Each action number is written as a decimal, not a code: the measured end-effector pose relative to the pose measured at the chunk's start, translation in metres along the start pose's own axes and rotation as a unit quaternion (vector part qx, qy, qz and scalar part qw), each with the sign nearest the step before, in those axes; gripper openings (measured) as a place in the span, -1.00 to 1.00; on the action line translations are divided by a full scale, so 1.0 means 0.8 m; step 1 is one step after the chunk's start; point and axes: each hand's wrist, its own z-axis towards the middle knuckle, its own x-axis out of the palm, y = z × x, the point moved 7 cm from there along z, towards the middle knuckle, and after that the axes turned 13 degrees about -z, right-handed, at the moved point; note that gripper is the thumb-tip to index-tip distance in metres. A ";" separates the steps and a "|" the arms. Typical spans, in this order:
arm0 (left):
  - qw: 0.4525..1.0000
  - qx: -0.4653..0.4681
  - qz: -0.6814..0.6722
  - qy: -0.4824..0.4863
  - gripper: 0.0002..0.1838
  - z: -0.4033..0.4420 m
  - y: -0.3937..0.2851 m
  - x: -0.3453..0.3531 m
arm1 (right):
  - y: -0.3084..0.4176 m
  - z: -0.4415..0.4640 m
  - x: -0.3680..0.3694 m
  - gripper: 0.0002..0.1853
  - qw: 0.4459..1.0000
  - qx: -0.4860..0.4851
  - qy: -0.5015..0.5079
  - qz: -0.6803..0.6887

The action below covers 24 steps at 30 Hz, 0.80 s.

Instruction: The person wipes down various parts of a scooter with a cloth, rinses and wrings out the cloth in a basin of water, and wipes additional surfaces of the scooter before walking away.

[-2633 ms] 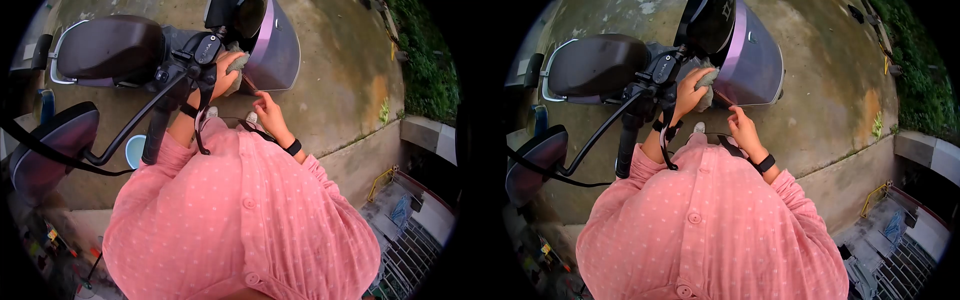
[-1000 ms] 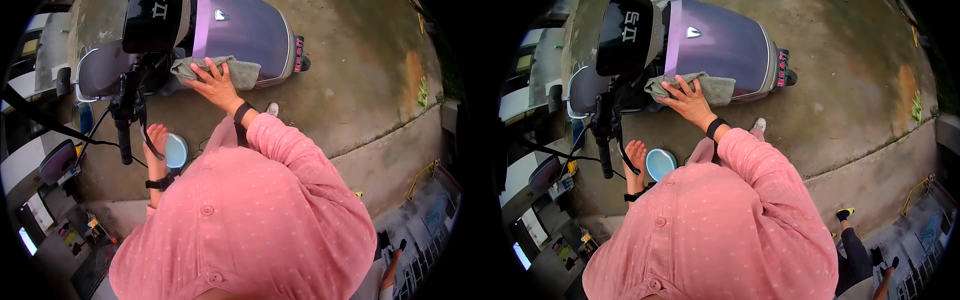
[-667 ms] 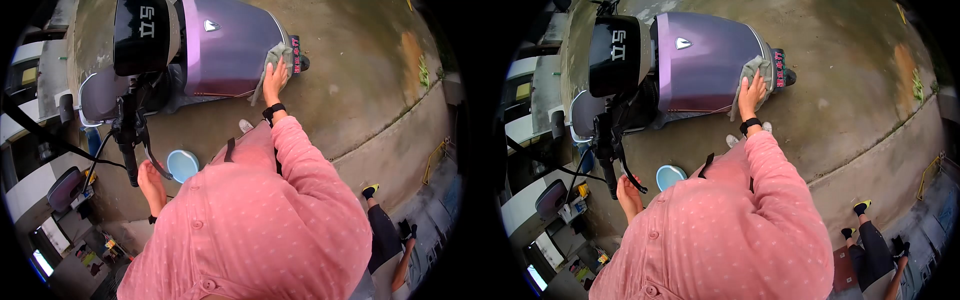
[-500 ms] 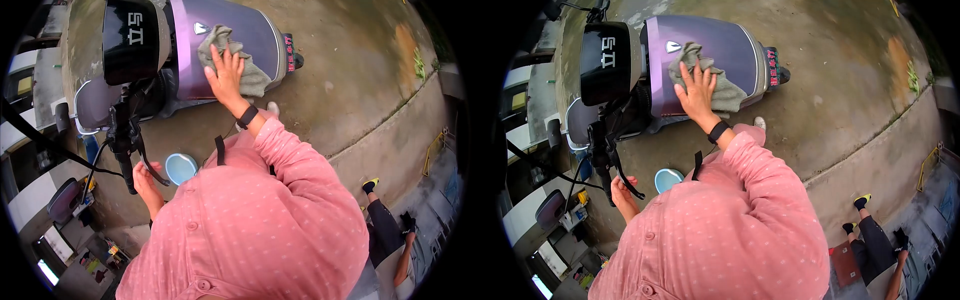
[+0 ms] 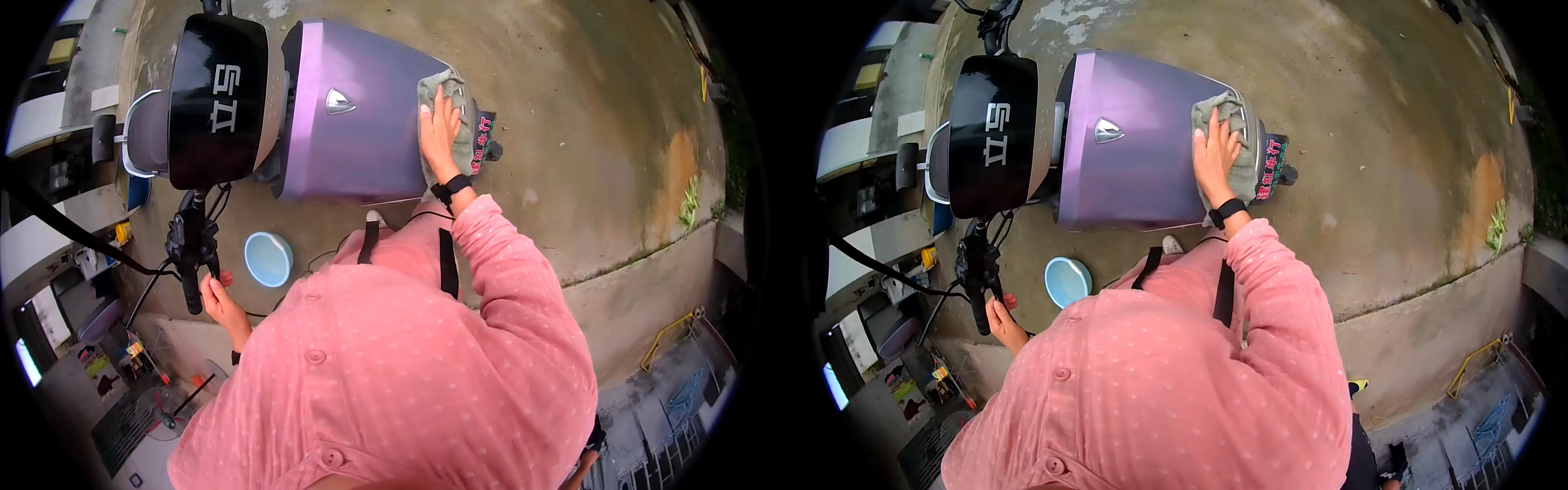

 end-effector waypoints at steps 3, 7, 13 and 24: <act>0.998 -0.031 0.036 0.031 -0.62 -0.002 0.005 -0.001 | 0.147 -0.025 -0.011 -0.42 0.961 -0.260 0.088 0.024; 0.996 -0.066 0.063 0.004 -0.56 -0.007 -0.004 0.001 | 0.189 0.056 -0.022 -0.43 0.896 -0.433 0.094 -0.028; 0.978 -0.055 0.170 -0.110 -0.65 -0.021 -0.025 -0.004 | 0.078 0.203 0.053 -0.35 0.950 -0.158 0.251 0.102; 0.977 -0.136 0.113 -0.120 -0.64 -0.026 -0.011 0.009 | 0.188 0.228 0.078 -0.41 0.841 -0.349 0.360 0.202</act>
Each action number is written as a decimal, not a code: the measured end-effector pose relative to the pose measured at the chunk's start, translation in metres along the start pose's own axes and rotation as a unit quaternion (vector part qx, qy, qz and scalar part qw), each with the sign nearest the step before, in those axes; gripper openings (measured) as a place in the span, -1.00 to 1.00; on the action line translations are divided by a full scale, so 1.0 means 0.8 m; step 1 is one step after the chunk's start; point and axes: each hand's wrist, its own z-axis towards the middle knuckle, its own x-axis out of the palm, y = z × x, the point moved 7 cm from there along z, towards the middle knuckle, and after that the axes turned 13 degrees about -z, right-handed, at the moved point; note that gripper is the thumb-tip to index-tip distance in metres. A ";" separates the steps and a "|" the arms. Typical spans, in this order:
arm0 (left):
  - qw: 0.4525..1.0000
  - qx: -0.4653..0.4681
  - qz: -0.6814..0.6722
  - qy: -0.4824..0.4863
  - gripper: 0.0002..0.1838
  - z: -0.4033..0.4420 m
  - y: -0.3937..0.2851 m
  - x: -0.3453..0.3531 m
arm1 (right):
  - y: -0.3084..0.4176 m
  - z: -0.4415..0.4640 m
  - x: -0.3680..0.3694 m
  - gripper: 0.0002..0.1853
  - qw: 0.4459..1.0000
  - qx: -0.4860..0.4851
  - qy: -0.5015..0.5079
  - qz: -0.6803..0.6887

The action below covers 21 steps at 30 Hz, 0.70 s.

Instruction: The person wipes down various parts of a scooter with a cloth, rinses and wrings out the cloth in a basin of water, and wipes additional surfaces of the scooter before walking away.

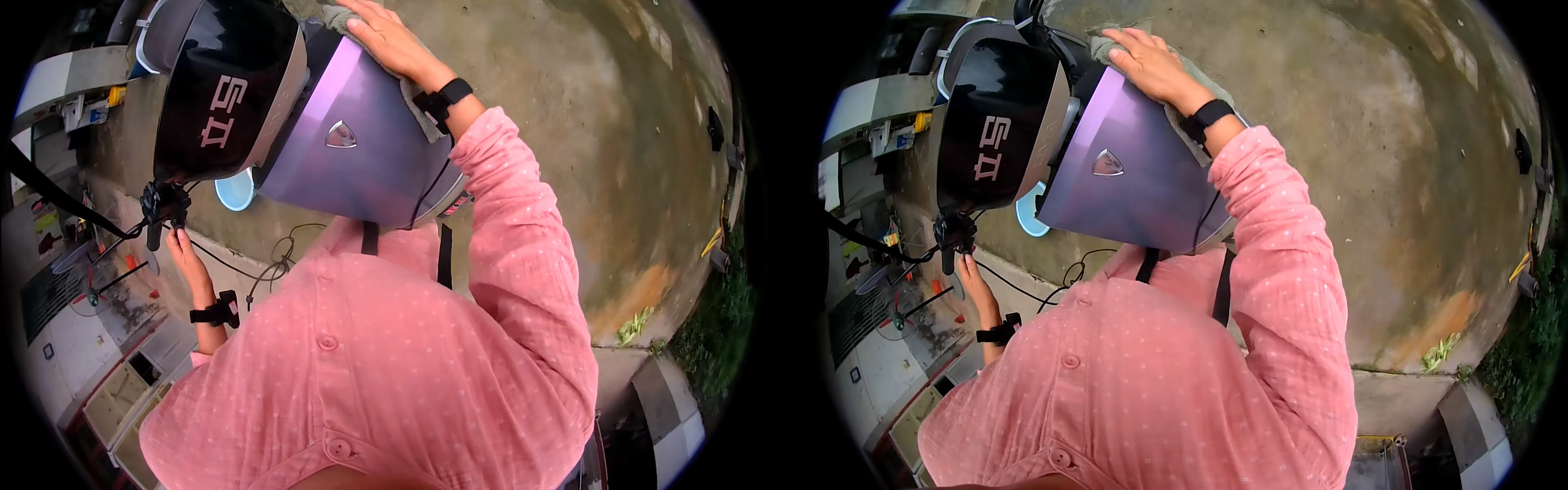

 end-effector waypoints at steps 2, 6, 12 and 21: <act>1.000 -0.015 -0.001 0.014 -0.62 -0.004 -0.012 0.000 | -0.073 -0.019 0.011 -0.33 0.992 0.089 0.054 0.072; 0.998 -0.037 -0.021 0.053 -0.56 0.006 -0.002 0.004 | -0.156 -0.144 -0.009 -0.32 0.973 0.225 0.043 -0.011; 0.997 -0.030 0.007 0.069 -0.56 0.011 0.011 -0.002 | -0.177 -0.338 0.008 -0.39 0.889 0.356 -0.240 -0.156; 0.994 0.026 0.021 0.107 -0.56 0.009 -0.006 0.013 | -0.063 -0.466 0.190 -0.30 0.649 0.606 -0.460 -0.027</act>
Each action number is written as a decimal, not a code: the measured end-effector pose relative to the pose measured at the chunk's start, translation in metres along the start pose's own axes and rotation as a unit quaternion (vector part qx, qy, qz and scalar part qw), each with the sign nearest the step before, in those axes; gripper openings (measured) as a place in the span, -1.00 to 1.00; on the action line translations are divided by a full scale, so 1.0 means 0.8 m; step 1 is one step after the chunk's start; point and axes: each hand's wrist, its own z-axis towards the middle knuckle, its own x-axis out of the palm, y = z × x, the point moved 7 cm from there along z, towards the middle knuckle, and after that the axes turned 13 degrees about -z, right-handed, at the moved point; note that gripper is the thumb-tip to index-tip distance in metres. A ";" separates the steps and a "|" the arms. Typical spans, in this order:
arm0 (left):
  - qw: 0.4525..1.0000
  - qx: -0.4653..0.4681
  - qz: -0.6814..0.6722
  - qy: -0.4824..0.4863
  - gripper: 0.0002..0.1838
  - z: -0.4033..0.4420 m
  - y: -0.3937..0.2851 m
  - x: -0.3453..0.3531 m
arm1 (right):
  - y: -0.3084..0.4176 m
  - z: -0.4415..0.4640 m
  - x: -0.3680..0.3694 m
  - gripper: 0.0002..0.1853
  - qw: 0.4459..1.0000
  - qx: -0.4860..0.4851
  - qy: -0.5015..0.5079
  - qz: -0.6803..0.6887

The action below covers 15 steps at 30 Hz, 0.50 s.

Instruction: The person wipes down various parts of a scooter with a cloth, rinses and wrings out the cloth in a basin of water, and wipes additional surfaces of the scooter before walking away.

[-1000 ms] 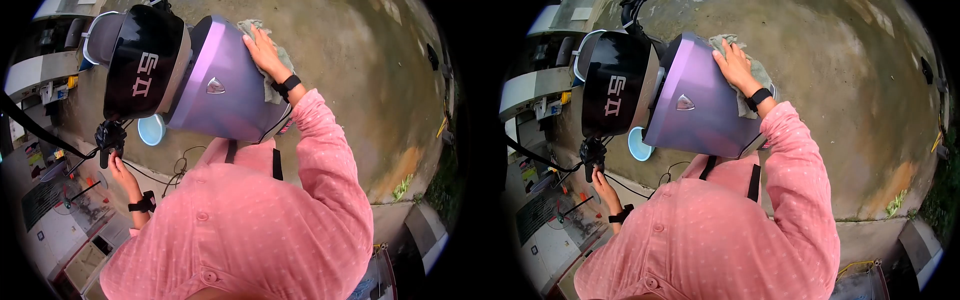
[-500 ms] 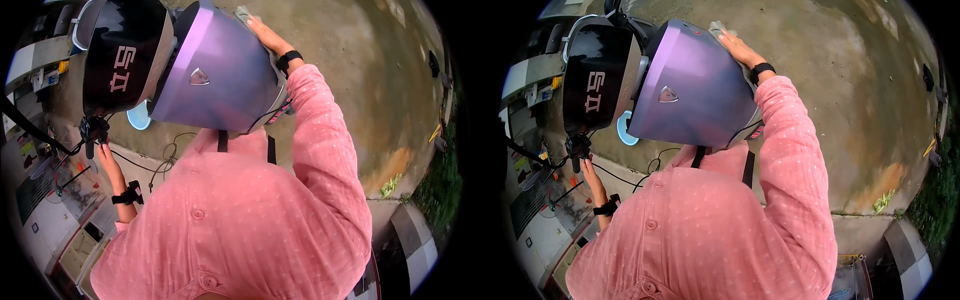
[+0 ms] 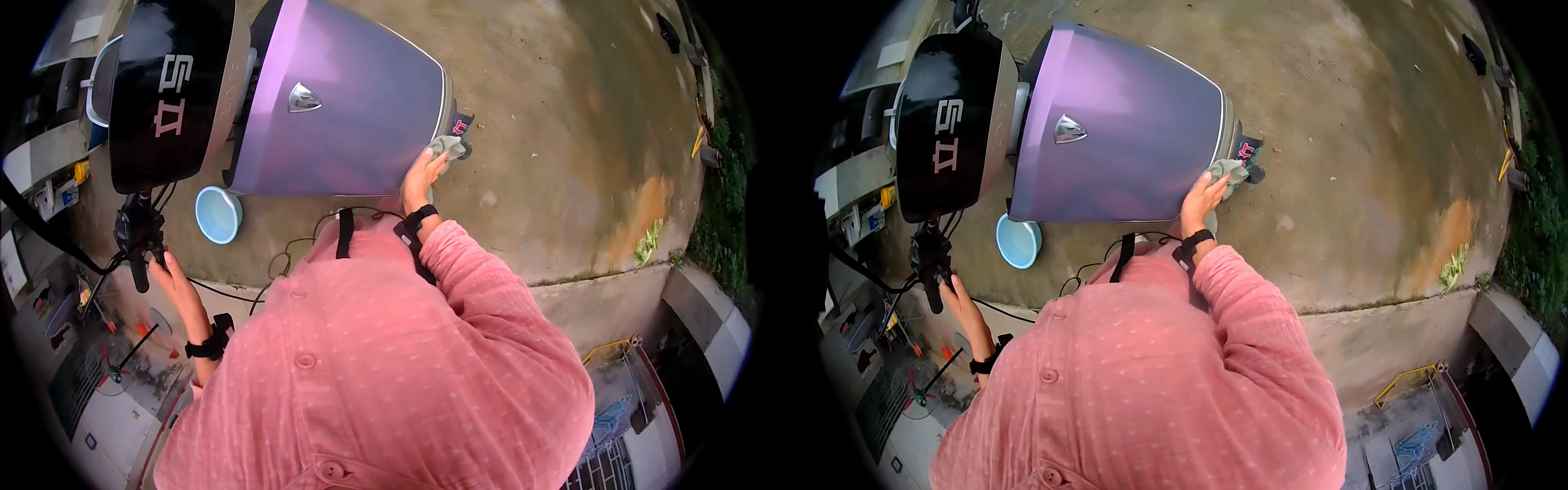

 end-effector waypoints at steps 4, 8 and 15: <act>0.999 0.030 -0.038 0.001 -0.51 -0.011 -0.031 0.006 | -0.012 -0.051 0.019 -0.30 0.993 0.109 -0.012 0.039; 0.962 0.127 -0.227 0.079 -0.50 -0.030 -0.033 -0.005 | 0.056 -0.113 0.017 -0.31 0.997 -0.004 0.003 0.081; 0.947 0.016 -0.319 0.031 -0.54 -0.091 0.114 -0.081 | 0.222 -0.245 0.044 -0.22 0.915 -0.390 -0.101 0.029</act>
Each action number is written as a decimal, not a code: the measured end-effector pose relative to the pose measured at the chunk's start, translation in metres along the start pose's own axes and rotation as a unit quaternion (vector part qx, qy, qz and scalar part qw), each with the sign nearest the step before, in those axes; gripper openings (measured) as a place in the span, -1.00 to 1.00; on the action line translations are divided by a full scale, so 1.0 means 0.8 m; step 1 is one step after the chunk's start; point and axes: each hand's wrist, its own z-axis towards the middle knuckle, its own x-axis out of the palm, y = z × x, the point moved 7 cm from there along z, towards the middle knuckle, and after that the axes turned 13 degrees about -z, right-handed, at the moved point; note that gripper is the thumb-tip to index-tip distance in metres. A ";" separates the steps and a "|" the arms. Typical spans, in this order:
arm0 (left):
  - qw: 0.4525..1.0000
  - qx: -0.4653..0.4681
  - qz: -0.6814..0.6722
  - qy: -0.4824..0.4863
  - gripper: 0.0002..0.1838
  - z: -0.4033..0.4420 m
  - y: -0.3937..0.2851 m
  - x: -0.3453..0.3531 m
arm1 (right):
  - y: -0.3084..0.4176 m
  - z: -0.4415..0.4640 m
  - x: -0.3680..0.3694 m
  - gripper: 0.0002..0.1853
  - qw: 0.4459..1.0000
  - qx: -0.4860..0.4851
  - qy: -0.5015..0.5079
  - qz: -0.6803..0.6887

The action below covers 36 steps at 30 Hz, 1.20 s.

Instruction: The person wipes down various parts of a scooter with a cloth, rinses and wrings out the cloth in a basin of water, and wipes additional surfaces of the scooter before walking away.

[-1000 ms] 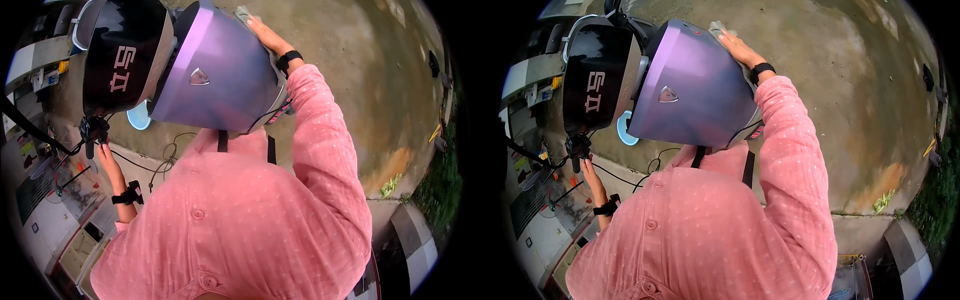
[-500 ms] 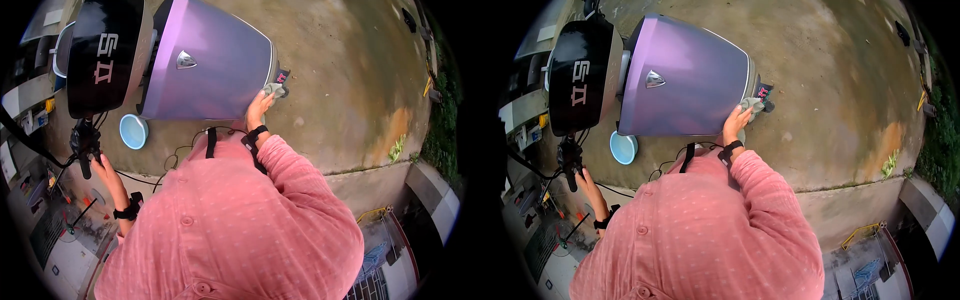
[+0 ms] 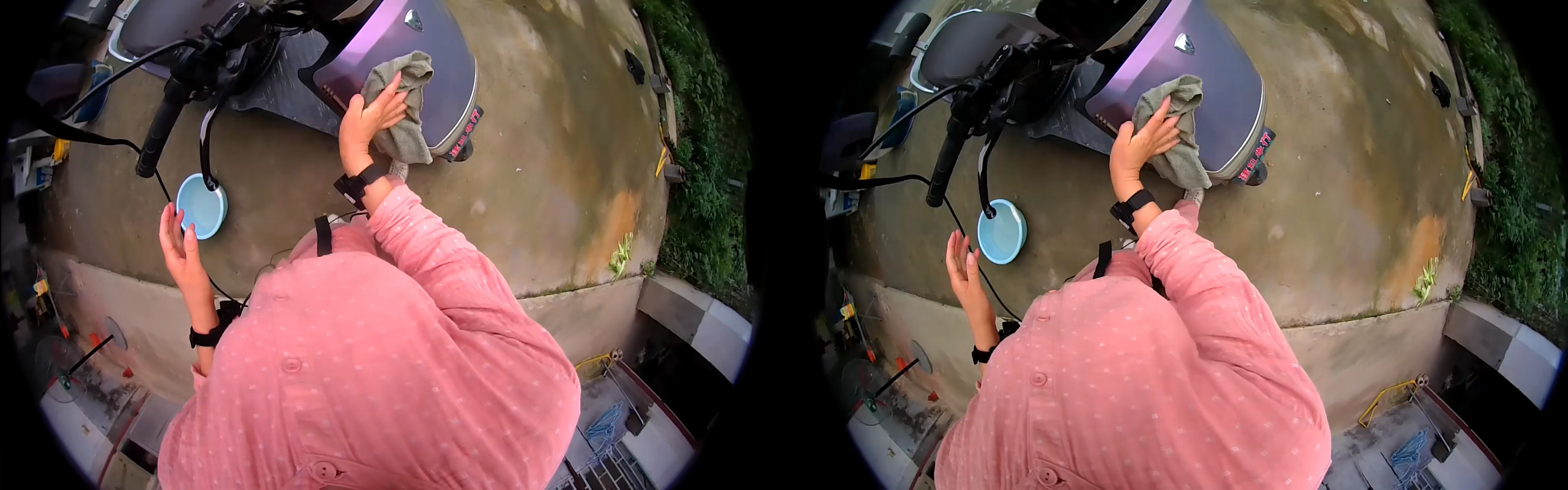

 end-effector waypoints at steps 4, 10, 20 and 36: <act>0.998 -0.067 -0.001 -0.012 -0.56 -0.043 0.030 -0.052 | 0.100 -0.013 0.002 -0.56 0.906 -0.395 0.018 -0.154; 0.997 -0.055 -0.023 -0.050 -0.59 -0.087 0.053 -0.085 | 0.010 -0.043 0.038 -0.64 0.628 -0.709 0.152 -0.283; 0.982 -0.146 -0.058 -0.102 -0.68 -0.139 0.130 -0.155 | -0.097 -0.060 0.008 -0.63 0.272 -0.769 0.402 -0.416; 0.988 -0.106 0.059 0.092 -0.75 0.055 0.103 -0.191 | -0.217 -0.084 0.066 -0.45 0.641 -0.288 0.509 -0.497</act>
